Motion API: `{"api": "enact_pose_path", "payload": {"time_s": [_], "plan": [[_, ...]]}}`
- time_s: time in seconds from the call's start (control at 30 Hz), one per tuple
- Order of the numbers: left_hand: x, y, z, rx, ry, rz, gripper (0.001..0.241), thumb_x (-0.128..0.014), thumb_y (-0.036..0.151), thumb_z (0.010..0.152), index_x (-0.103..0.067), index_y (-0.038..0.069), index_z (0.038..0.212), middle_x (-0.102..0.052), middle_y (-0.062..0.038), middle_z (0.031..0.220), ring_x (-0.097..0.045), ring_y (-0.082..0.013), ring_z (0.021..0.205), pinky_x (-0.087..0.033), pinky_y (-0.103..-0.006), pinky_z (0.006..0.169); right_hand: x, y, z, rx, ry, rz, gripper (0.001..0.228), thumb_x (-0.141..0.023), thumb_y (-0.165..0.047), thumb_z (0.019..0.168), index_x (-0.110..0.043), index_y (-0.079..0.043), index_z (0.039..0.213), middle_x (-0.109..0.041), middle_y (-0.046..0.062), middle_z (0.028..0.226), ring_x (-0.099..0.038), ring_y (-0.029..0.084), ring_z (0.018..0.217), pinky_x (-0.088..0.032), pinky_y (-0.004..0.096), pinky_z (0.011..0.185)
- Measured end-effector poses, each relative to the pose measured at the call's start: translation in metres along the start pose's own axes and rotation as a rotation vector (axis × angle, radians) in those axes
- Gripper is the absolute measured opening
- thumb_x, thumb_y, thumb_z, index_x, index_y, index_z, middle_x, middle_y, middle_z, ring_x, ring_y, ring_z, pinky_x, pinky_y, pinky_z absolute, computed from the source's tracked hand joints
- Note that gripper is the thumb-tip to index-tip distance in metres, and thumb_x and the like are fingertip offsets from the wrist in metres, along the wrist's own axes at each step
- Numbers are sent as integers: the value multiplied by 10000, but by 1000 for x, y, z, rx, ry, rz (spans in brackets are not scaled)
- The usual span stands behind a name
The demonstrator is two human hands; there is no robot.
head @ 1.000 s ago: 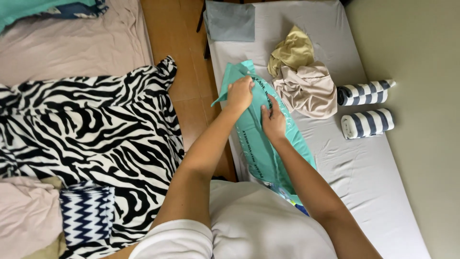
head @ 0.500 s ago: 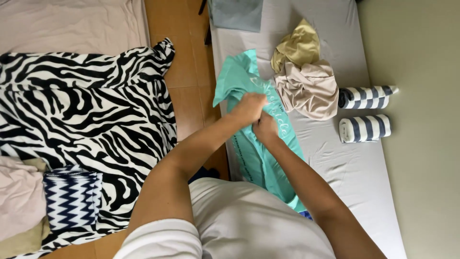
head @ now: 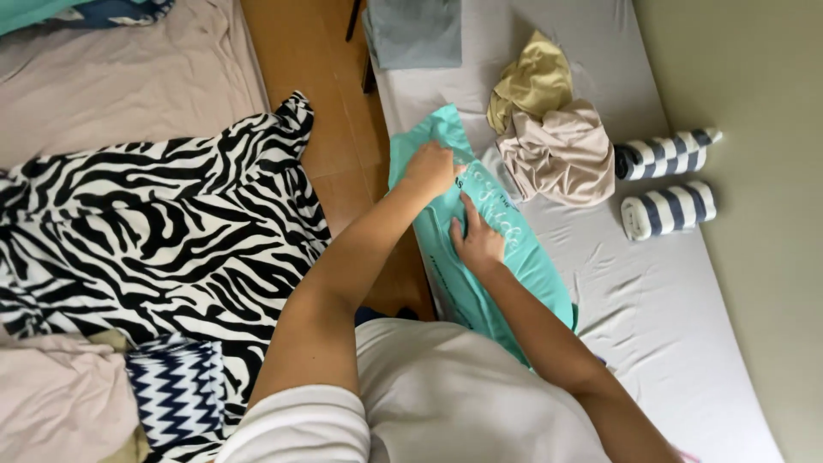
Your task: The person inserts a white pillow into a teal floral pillowcase on a bed. They align the corners, push the pillow inside, and smooth the case before zipping it closed.
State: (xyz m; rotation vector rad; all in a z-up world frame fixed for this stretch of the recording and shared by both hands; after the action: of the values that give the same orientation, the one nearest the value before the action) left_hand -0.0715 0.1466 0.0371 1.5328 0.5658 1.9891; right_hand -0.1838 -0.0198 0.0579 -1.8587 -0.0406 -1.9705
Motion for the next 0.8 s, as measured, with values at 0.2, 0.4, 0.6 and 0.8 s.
{"api": "enact_pose_path", "payload": {"time_s": [0.2, 0.4, 0.6, 0.8], "plan": [[-22, 2, 13, -201, -335, 275, 204, -613, 147, 853, -787, 64, 919, -745, -162, 1031, -695, -332, 1033, -527, -471, 900, -2, -13, -15, 8, 66, -35, 594, -620, -356, 970, -427, -255, 1522, -756, 132, 1003, -719, 366, 712, -581, 509, 650], [-46, -27, 8, -335, -530, 191, 224, -545, 132, 915, -731, 45, 1004, -736, -183, 1067, -694, -361, 1023, -534, -496, 878, -1, -25, -29, 63, 143, -45, 589, -657, -337, 965, -472, -263, 1519, -729, 84, 902, -691, 311, 648, -576, 472, 628], [-17, 5, 4, -273, -363, 69, 226, -539, 166, 955, -677, 12, 1043, -737, -201, 1054, -704, -376, 1017, -546, -492, 896, 1, -25, -28, 27, 154, -56, 577, -683, -312, 953, -507, -260, 1499, -726, 58, 908, -674, 270, 607, -554, 419, 555], [-17, 27, 3, -139, -618, 226, 293, -616, 271, 894, -779, 57, 1011, -744, -181, 1099, -717, -343, 1067, -577, -445, 874, -3, -34, -33, 16, 128, -60, 562, -675, -326, 965, -522, -261, 1502, -702, 45, 859, -660, 260, 589, -546, 418, 546]]}}
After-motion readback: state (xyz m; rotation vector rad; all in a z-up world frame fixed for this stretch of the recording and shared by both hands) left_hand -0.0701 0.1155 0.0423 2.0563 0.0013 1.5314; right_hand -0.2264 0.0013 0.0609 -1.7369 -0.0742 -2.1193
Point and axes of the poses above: each hand's wrist, its own z-axis towards the middle knuckle, its own x-axis out of the back of the hand, y = z × x, the point moved 2 cm from there along z, towards the middle knuckle
